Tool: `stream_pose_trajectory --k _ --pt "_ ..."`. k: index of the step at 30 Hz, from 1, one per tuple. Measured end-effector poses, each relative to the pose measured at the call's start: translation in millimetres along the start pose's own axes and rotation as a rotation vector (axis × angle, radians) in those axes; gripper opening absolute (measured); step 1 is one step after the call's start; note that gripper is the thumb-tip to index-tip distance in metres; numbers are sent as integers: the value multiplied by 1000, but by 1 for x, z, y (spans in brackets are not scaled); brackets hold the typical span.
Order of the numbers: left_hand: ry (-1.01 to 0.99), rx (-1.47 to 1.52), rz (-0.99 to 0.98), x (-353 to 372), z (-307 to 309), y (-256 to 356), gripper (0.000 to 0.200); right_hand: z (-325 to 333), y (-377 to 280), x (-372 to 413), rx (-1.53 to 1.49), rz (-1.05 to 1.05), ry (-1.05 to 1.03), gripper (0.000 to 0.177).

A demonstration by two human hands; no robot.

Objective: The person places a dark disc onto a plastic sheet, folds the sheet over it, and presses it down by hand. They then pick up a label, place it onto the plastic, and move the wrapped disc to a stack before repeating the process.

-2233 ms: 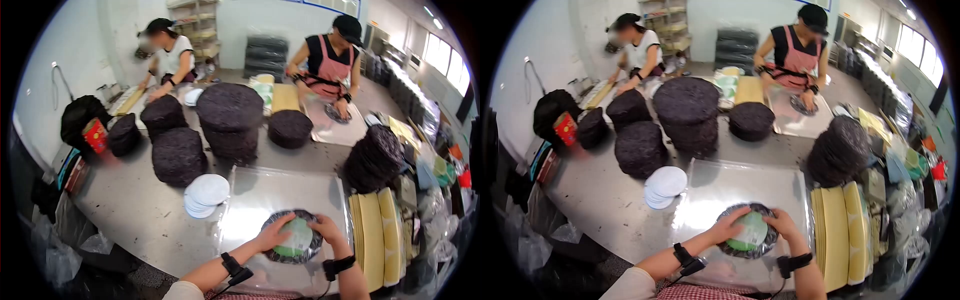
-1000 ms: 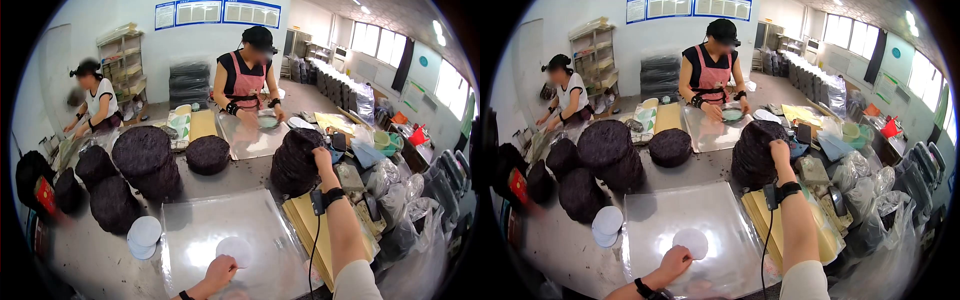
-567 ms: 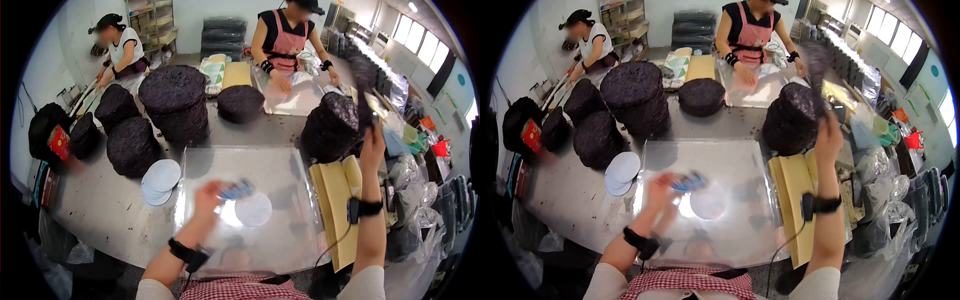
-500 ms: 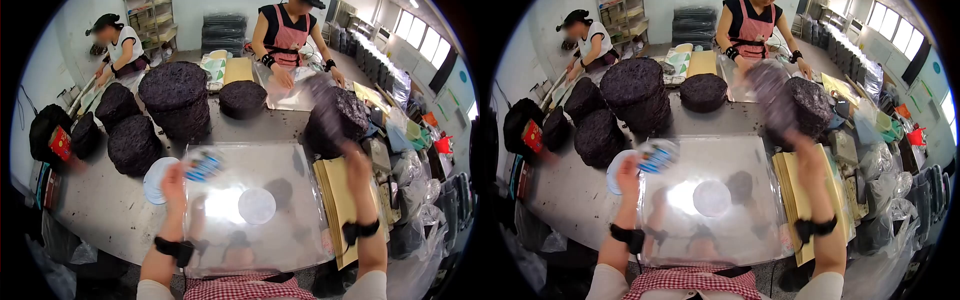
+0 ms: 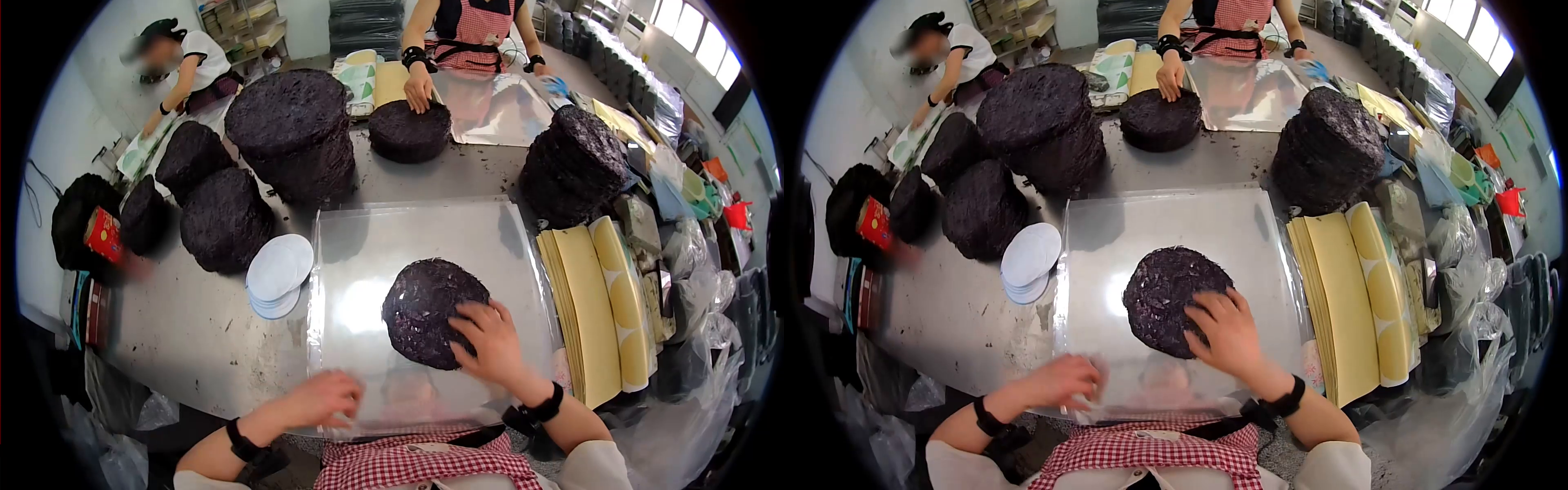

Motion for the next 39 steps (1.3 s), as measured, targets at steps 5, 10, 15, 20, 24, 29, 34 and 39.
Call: stream_pose_trajectory --k 5,10,15,20,24,29,34,39 --pt "18 123 44 13 -46 -26 13 -43 32 -24 150 71 -13 54" --pt "-129 300 37 -1 -45 -37 15 -42 44 -26 -78 14 -52 55" --pt "-77 -210 518 -108 6 -88 15 -43 62 -23 -428 3 -179 39" --pt "610 -416 475 -152 45 -39 46 -43 62 -22 -272 -44 -23 25" --pt "236 -370 735 -140 -36 -43 93 -50 65 -20 -257 -24 14 32" --pt "537 175 488 -134 -30 -40 75 -28 60 -37 -218 4 -197 41" --pt "495 -86 459 -150 -41 -39 61 -48 19 1 -24 -41 265 70" --pt "489 -521 554 -145 -30 -17 54 -71 -3 118 -28 -127 -237 94"
Point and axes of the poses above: each hand's wrist, its own x-axis away from the middle knuckle, its own z-axis out of the back of the hand, y = z × x, the point moved 9 cm from there along -x, towards the middle knuckle, and after that the axes turned 15 degrees about -x, right-handed, at the moved point
